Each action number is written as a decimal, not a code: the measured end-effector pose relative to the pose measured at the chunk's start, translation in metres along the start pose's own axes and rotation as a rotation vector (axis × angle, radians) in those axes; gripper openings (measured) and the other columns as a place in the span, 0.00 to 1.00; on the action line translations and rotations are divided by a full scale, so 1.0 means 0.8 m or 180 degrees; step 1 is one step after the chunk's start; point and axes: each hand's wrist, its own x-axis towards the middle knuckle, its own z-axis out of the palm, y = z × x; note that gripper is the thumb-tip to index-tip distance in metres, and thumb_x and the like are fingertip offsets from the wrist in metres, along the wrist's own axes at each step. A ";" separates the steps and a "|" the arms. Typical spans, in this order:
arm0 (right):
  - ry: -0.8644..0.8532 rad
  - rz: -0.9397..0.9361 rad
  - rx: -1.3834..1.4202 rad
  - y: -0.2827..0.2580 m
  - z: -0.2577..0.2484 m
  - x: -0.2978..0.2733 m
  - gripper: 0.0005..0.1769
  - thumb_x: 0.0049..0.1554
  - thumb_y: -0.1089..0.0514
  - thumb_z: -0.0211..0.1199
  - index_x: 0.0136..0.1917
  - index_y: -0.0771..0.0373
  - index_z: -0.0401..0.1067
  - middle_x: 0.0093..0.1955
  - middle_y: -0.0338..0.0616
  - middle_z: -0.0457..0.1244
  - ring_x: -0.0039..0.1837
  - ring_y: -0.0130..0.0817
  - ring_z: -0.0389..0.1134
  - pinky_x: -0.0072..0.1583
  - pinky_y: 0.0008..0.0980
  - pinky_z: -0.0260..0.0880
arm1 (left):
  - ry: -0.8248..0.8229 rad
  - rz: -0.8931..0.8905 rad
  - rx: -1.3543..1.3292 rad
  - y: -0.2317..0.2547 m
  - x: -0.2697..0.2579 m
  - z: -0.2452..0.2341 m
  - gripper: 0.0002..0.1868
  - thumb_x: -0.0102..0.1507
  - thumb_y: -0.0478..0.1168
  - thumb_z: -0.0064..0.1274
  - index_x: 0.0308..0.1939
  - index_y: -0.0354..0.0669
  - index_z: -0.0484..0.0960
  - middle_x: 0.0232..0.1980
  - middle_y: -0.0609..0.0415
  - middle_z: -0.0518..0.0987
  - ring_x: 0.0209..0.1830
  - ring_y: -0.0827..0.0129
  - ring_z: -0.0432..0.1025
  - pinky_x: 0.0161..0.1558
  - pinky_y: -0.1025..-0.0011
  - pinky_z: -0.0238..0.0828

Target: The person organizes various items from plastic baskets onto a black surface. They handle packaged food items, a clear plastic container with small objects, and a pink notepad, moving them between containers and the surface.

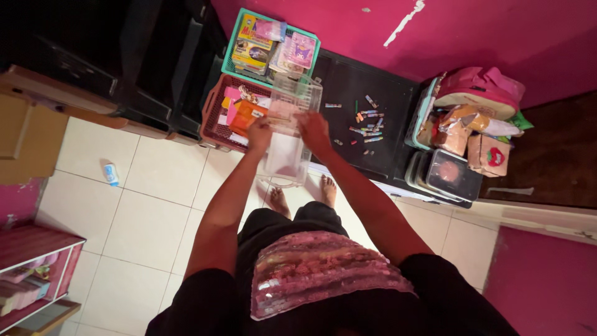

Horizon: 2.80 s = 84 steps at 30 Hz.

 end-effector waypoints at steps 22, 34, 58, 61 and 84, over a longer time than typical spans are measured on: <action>0.0171 0.2533 0.2001 0.037 0.054 -0.022 0.11 0.51 0.55 0.54 0.42 0.65 0.65 0.33 0.43 0.63 0.35 0.27 0.64 0.38 0.27 0.63 | 0.0341 0.1306 0.0873 0.124 -0.025 -0.028 0.13 0.57 0.39 0.43 0.43 0.37 0.73 0.33 0.57 0.73 0.30 0.75 0.67 0.33 0.78 0.63; -0.0161 0.2501 0.0486 0.087 0.000 -0.092 0.10 0.52 0.57 0.55 0.46 0.63 0.66 0.41 0.51 0.61 0.44 0.45 0.63 0.46 0.37 0.63 | -0.1617 -0.1099 -0.2138 0.093 -0.027 0.111 0.08 0.61 0.44 0.41 0.34 0.44 0.71 0.26 0.57 0.72 0.21 0.77 0.67 0.20 0.82 0.55; 0.0097 0.1620 0.1118 0.095 0.039 -0.051 0.10 0.46 0.64 0.54 0.44 0.63 0.66 0.42 0.50 0.61 0.45 0.45 0.63 0.47 0.39 0.63 | -0.0481 0.0257 0.0766 0.019 0.020 0.021 0.14 0.59 0.46 0.44 0.35 0.36 0.75 0.33 0.46 0.74 0.36 0.58 0.69 0.38 0.67 0.64; 0.0043 0.1079 0.1137 0.080 0.044 -0.027 0.13 0.42 0.68 0.52 0.43 0.64 0.67 0.42 0.50 0.61 0.46 0.46 0.63 0.48 0.38 0.63 | -0.0714 0.0135 0.0602 0.011 0.018 0.019 0.13 0.56 0.44 0.44 0.37 0.39 0.76 0.36 0.46 0.75 0.38 0.58 0.69 0.39 0.67 0.64; -0.0153 0.0617 0.0217 0.045 0.025 0.002 0.13 0.44 0.69 0.51 0.44 0.66 0.67 0.41 0.54 0.59 0.46 0.51 0.60 0.48 0.41 0.61 | -0.1106 -0.0032 0.0333 0.025 0.007 0.025 0.12 0.59 0.42 0.45 0.37 0.37 0.77 0.34 0.45 0.72 0.35 0.61 0.66 0.38 0.69 0.62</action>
